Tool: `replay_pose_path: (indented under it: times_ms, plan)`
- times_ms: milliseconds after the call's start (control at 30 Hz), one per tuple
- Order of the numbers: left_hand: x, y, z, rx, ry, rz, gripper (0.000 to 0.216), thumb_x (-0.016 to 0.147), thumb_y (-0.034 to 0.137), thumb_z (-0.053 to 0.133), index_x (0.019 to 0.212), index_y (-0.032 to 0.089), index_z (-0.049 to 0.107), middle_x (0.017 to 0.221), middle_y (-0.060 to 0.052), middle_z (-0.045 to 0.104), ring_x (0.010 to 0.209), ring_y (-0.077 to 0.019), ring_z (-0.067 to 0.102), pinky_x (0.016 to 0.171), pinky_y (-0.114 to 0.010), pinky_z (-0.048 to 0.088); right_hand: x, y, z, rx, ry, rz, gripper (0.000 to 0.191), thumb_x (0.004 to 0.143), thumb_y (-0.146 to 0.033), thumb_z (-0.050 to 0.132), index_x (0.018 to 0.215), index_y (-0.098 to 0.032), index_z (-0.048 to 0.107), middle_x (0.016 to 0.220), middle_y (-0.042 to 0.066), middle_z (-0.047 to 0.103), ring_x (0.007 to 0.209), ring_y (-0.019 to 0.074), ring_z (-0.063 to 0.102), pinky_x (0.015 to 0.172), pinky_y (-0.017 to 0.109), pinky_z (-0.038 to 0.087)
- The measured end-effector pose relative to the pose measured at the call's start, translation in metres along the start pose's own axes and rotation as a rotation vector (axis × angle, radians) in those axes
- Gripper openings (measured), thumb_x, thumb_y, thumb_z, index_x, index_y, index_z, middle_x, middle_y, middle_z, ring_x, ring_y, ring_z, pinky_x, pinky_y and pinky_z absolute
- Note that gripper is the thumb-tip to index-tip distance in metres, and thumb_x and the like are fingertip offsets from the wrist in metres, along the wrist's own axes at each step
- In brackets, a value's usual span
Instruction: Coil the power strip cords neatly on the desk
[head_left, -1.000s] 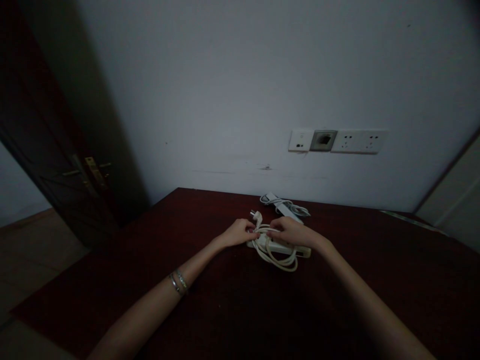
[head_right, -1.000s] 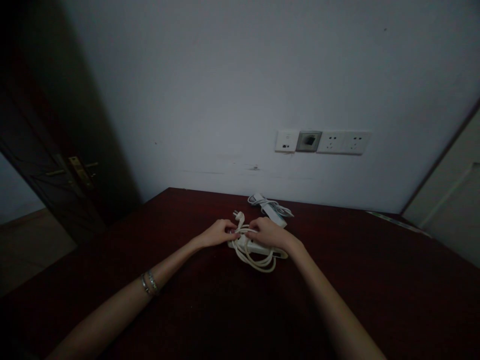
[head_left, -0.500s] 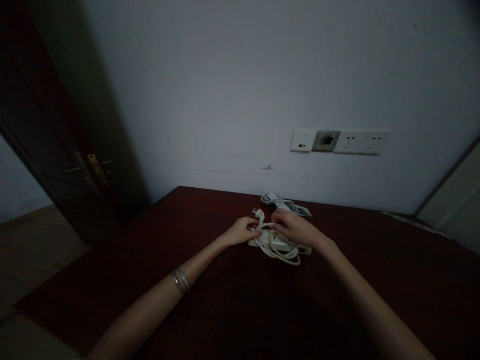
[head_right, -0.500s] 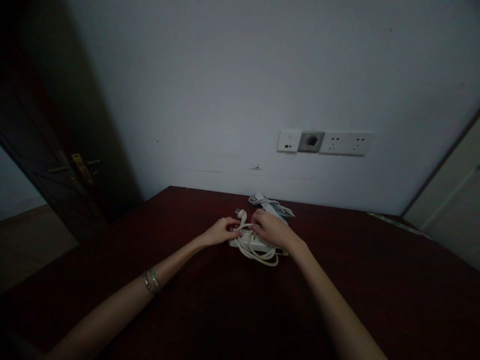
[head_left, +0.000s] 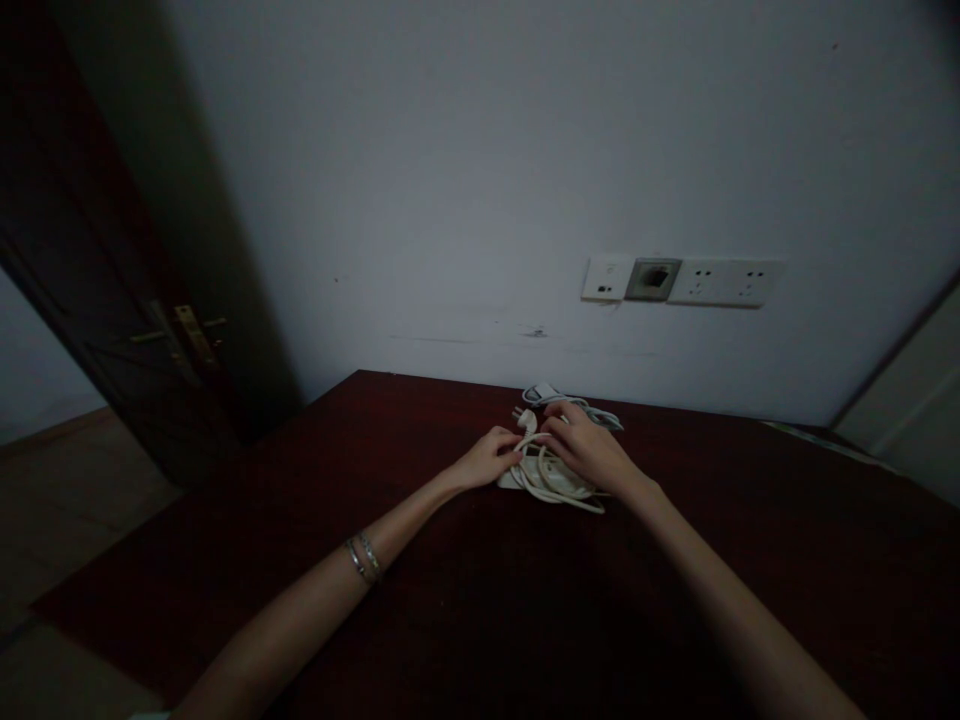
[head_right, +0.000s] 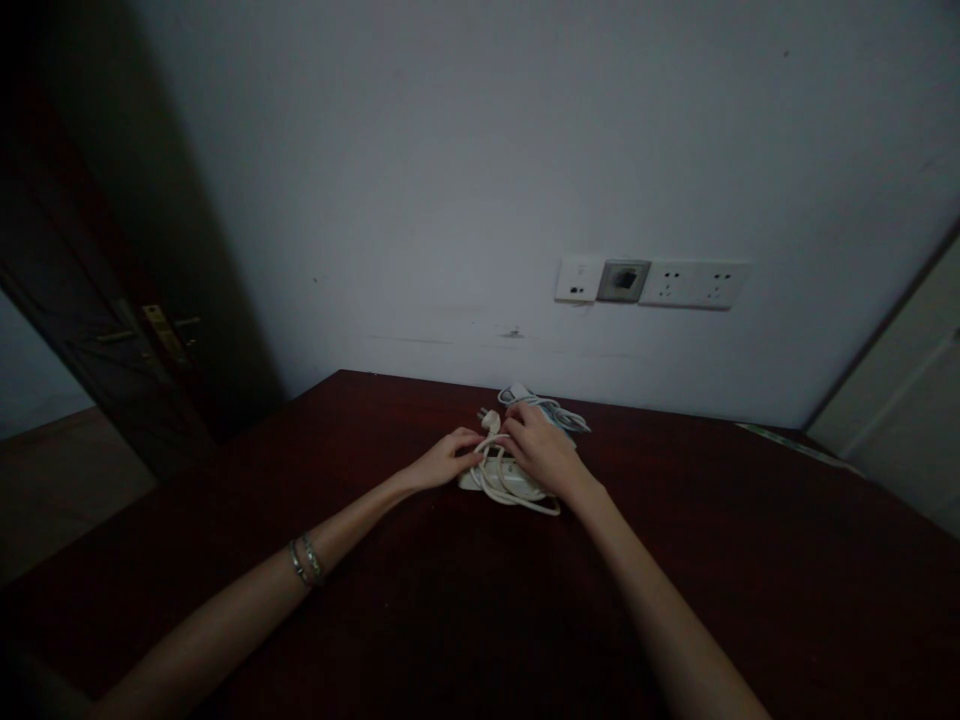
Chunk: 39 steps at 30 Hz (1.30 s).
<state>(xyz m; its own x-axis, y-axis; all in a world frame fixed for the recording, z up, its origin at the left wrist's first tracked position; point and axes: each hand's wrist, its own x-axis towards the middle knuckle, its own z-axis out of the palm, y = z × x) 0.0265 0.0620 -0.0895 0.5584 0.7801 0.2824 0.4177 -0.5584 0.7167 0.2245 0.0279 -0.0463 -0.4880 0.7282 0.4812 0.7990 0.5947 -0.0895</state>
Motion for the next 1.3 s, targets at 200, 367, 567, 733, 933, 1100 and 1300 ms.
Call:
replay_pose_path:
  times_ms: [200, 367, 567, 733, 933, 1100, 1300]
  plan:
    - [0.002, 0.004, -0.002, -0.012, -0.017, 0.063, 0.026, 0.079, 0.014, 0.051, 0.101, 0.013, 0.066, 0.103, -0.008, 0.062, 0.099, -0.0178, 0.053, 0.091, -0.028, 0.038, -0.002, 0.004, 0.003, 0.003, -0.099, 0.057, 0.031, 0.090, -0.040, 0.040, 0.088, -0.018, 0.061, 0.094, 0.007, 0.058, 0.082, 0.0176, 0.056, 0.068, 0.028, 0.043]
    - [0.001, 0.005, -0.002, 0.019, -0.019, 0.110, 0.028, 0.079, 0.013, 0.048, 0.102, 0.011, 0.064, 0.105, -0.009, 0.063, 0.099, -0.0173, 0.054, 0.091, -0.028, 0.039, -0.001, -0.004, 0.004, -0.133, -0.019, 0.019, 0.031, 0.090, -0.039, 0.040, 0.089, -0.016, 0.061, 0.098, 0.011, 0.053, 0.088, 0.0215, 0.052, 0.068, 0.030, 0.041]
    - [-0.003, 0.006, 0.004, 0.073, 0.025, 0.051, 0.027, 0.078, 0.019, 0.054, 0.101, 0.011, 0.064, 0.096, -0.008, 0.063, 0.088, -0.0165, 0.056, 0.082, -0.026, 0.042, 0.001, -0.007, 0.005, -0.228, 0.005, -0.016, 0.030, 0.090, -0.038, 0.039, 0.092, -0.017, 0.061, 0.096, 0.013, 0.055, 0.089, 0.0236, 0.051, 0.070, 0.031, 0.038]
    - [-0.002, 0.004, 0.007, 0.139, 0.067, 0.026, 0.023, 0.081, 0.022, 0.049, 0.090, 0.010, 0.066, 0.088, -0.007, 0.063, 0.082, -0.0159, 0.055, 0.076, -0.025, 0.042, 0.000, -0.009, 0.007, -0.257, -0.108, 0.068, 0.035, 0.092, -0.042, 0.033, 0.096, -0.019, 0.059, 0.096, 0.009, 0.058, 0.073, 0.0182, 0.057, 0.054, 0.027, 0.032]
    - [-0.001, 0.002, 0.006, 0.167, 0.038, 0.033, 0.024, 0.081, 0.022, 0.046, 0.088, 0.011, 0.066, 0.088, -0.006, 0.064, 0.081, -0.0158, 0.055, 0.075, -0.025, 0.041, -0.002, -0.012, 0.009, -0.234, -0.083, 0.066, 0.032, 0.093, -0.039, 0.032, 0.101, -0.019, 0.055, 0.106, 0.010, 0.057, 0.073, 0.0174, 0.058, 0.051, 0.027, 0.031]
    - [-0.001, 0.002, 0.004, 0.174, 0.013, 0.048, 0.022, 0.079, 0.020, 0.050, 0.090, 0.012, 0.067, 0.090, -0.006, 0.064, 0.083, -0.0160, 0.054, 0.076, -0.024, 0.041, -0.003, -0.005, 0.009, -0.087, -0.129, 0.044, 0.030, 0.090, -0.042, 0.039, 0.090, -0.018, 0.057, 0.093, 0.008, 0.061, 0.081, 0.0184, 0.058, 0.060, 0.026, 0.034]
    - [-0.002, 0.014, -0.006, 0.207, -0.125, 0.100, 0.022, 0.079, 0.021, 0.050, 0.084, 0.011, 0.069, 0.079, -0.004, 0.062, 0.070, -0.0129, 0.053, 0.065, -0.020, 0.039, 0.001, -0.002, -0.004, 0.138, -0.288, 0.114, 0.025, 0.080, -0.042, 0.053, 0.076, -0.018, 0.057, 0.070, 0.003, 0.060, 0.061, 0.0142, 0.051, 0.053, 0.025, 0.030]
